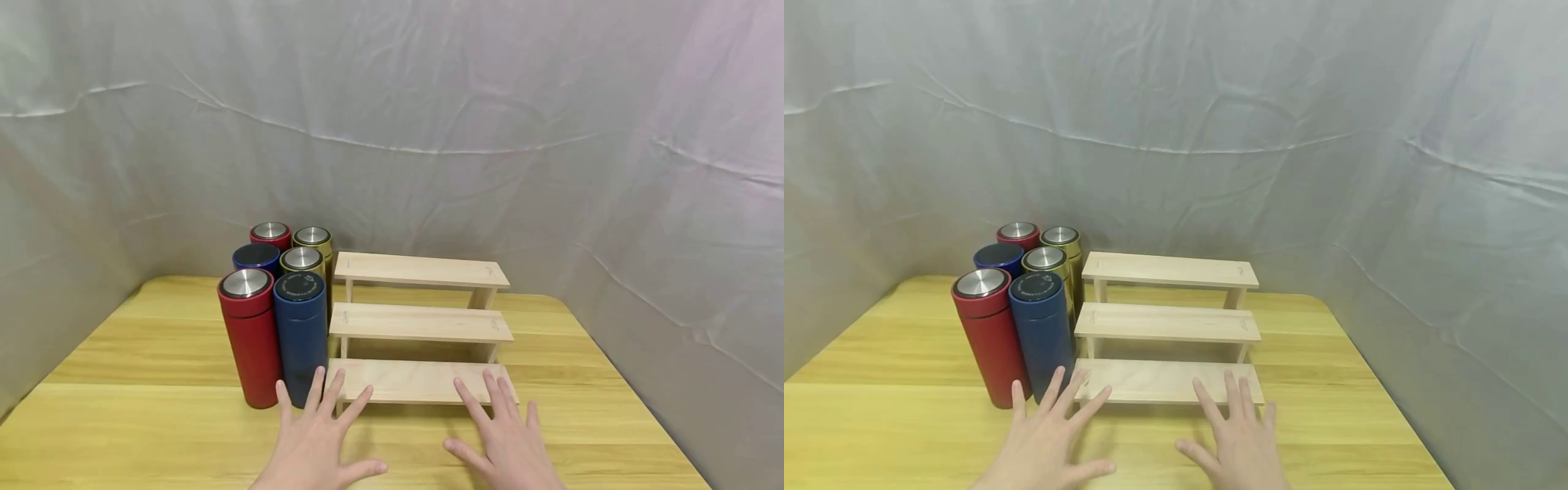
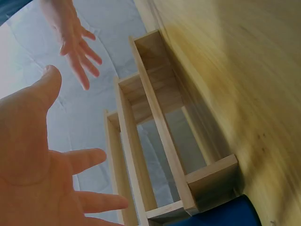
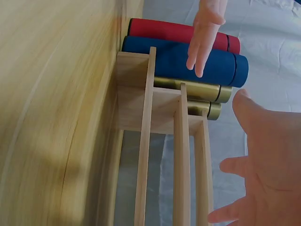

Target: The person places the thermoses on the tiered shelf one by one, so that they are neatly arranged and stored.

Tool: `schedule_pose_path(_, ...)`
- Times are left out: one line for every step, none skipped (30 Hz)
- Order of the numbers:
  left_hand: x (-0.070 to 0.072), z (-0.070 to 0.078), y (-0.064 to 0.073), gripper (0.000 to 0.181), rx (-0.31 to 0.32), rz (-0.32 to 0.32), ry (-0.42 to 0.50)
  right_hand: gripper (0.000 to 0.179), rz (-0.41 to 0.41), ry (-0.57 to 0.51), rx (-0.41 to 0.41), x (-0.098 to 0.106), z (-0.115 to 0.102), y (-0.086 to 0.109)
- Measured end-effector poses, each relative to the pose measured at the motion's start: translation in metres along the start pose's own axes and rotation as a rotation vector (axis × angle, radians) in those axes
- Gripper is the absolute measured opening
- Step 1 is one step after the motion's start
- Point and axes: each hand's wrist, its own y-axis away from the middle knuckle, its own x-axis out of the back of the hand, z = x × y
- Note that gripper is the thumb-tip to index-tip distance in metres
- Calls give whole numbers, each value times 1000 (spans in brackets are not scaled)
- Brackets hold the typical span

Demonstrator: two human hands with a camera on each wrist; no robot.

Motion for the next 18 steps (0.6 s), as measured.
schedule_pose_path(0,0,0,87,-4,-5,1,71,0,-10,1,0,0,0)
schedule_pose_path(0,-1,-1,87,-7,-8,5,70,0,-21,2,1,0,-1)
schedule_pose_path(0,-1,-1,87,-10,-11,10,69,2,-29,3,1,0,-1)
schedule_pose_path(0,-1,-2,88,-13,-14,13,69,7,-34,7,1,0,-1)
schedule_pose_path(1,-2,-2,88,-17,-14,15,68,18,-33,17,1,1,-2)
schedule_pose_path(1,-2,-2,88,-21,-13,17,68,31,-33,27,1,1,-2)
schedule_pose_path(1,-3,-3,88,-24,-10,16,68,44,-33,35,1,2,-2)
schedule_pose_path(1,-3,-3,88,-28,-7,18,68,56,-35,42,1,3,-2)
schedule_pose_path(2,-4,-3,89,-32,-4,16,67,69,-35,49,1,4,-3)
schedule_pose_path(2,-5,-3,89,-35,-1,16,67,80,-37,54,1,6,-3)
schedule_pose_path(3,-5,-3,89,-39,6,20,67,87,-42,56,1,7,-3)
schedule_pose_path(3,-6,-3,89,-42,11,25,66,91,-51,55,1,8,-3)
schedule_pose_path(3,-7,-3,89,-43,16,31,66,96,-61,56,1,9,-3)
schedule_pose_path(4,-7,-3,89,-46,23,37,65,102,-68,58,1,11,-3)
schedule_pose_path(4,-8,-3,89,-51,27,42,64,112,-73,66,1,12,-3)
schedule_pose_path(4,-9,-3,89,-58,36,51,64,122,-80,71,1,14,-3)
schedule_pose_path(5,-10,-3,87,-72,49,61,63,129,-87,73,2,15,-3)
schedule_pose_path(5,-10,-3,85,-86,57,76,62,139,-91,76,2,17,-4)
